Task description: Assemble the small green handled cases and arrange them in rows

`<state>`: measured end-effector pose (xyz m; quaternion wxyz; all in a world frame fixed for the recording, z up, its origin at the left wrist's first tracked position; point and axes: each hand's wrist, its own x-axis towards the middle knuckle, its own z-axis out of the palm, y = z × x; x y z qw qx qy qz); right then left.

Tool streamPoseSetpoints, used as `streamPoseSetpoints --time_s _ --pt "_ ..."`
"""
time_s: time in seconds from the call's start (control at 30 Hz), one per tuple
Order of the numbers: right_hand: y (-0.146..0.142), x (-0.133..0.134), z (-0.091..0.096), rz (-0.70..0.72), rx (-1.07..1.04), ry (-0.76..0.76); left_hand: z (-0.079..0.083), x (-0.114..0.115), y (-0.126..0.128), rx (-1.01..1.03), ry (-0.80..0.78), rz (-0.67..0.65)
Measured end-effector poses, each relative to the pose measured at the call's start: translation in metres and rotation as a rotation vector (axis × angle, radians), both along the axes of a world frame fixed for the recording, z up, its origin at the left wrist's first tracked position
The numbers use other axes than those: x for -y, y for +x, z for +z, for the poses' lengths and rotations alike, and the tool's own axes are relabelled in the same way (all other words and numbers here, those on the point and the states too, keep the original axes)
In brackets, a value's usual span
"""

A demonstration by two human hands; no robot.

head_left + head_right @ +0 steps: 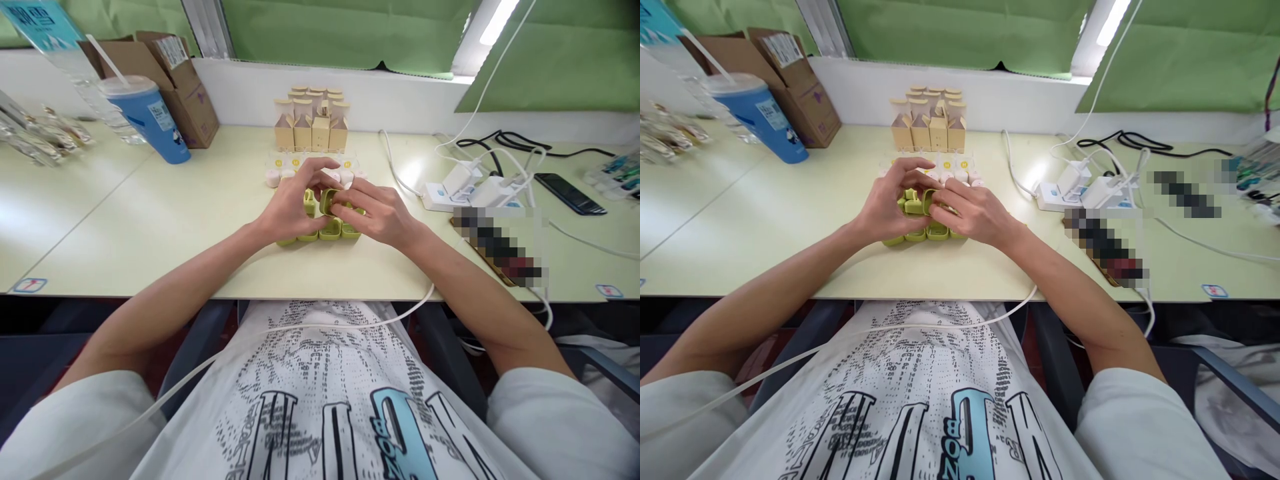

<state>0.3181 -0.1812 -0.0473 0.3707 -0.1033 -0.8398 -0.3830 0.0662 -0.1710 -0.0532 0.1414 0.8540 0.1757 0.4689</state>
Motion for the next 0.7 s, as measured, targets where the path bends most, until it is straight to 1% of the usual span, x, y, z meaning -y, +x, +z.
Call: streamPoseSetpoints --time_s 0.07,0.17,0.27,0.33,0.43,0.5,0.6,0.7 --pt "0.0 0.001 0.0 -0.003 -0.008 0.013 0.0 0.0 0.0 -0.012 0.017 0.013" --pt "0.002 0.002 0.0 -0.008 0.019 -0.042 -0.003 -0.001 0.0 -0.018 0.021 0.034" --pt "0.003 0.005 0.002 -0.104 0.086 -0.06 -0.006 -0.004 -0.002 -0.022 -0.004 0.059" --pt "0.003 0.006 0.003 -0.117 0.096 -0.088 -0.006 -0.004 -0.002 -0.023 -0.041 0.065" --pt "0.001 0.006 0.002 -0.067 0.05 -0.166 -0.005 -0.002 0.0 0.008 -0.133 0.069" --pt "0.0 0.004 0.0 -0.06 0.02 -0.229 -0.003 0.001 0.002 0.045 -0.198 0.061" --pt "-0.002 -0.001 -0.006 -0.052 -0.035 -0.31 0.0 0.003 0.004 0.088 -0.263 0.018" --pt "-0.004 -0.004 -0.009 -0.049 -0.116 -0.356 0.003 0.001 0.003 0.117 -0.308 -0.029"
